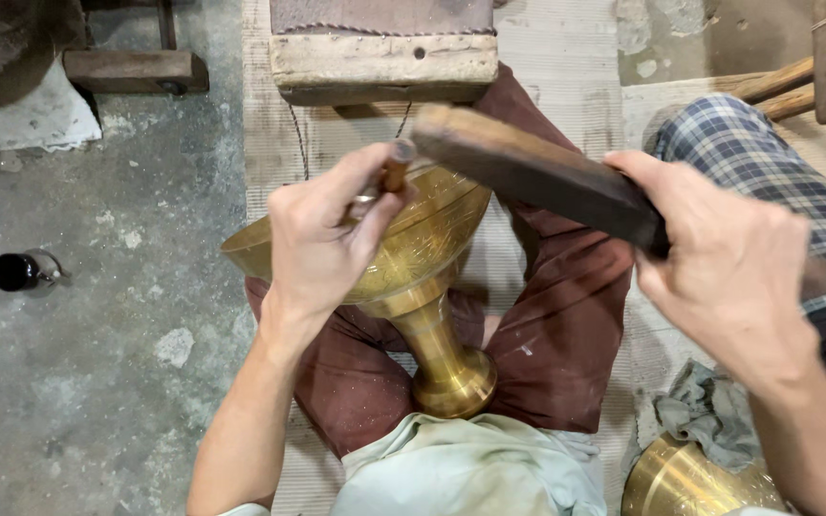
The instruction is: The person sits on the floor with an engraved brass vase held upright between the legs and repeatedly strikes a small punch held against the vase's rim with a hammer, chasing decorative patterns into the brass surface.
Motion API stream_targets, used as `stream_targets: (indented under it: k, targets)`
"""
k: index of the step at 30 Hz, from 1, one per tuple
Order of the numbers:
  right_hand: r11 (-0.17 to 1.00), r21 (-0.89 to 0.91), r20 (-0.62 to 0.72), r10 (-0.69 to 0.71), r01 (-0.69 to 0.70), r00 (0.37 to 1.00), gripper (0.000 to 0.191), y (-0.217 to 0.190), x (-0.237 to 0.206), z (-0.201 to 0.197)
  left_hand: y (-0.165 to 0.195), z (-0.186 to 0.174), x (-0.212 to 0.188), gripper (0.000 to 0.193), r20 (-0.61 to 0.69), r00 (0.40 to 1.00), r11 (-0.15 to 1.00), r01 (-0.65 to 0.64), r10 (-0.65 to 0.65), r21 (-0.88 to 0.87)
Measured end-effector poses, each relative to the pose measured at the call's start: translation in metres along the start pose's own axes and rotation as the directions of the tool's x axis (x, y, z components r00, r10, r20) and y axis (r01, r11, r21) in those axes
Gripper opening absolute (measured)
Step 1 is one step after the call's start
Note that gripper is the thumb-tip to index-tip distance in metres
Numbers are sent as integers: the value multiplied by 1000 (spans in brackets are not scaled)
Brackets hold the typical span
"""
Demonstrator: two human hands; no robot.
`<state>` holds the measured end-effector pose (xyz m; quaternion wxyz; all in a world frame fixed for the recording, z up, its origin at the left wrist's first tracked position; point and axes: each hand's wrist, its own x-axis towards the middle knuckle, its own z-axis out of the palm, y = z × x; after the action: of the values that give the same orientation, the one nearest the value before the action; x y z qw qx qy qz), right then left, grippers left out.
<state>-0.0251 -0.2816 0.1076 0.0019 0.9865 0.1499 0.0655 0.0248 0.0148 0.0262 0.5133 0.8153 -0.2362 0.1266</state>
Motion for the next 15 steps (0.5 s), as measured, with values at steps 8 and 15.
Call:
stream_targets:
  k: [8,15]
  targets:
    - [945,258,55,192,-199,980,64,-5,-39,66,-6,-15,37,42,292,949,993,-114,122,-43]
    - [899,368,14,249,-237,968,59,-7,-54,74,1,-19,49,43,401,900,984,-176,171,-23]
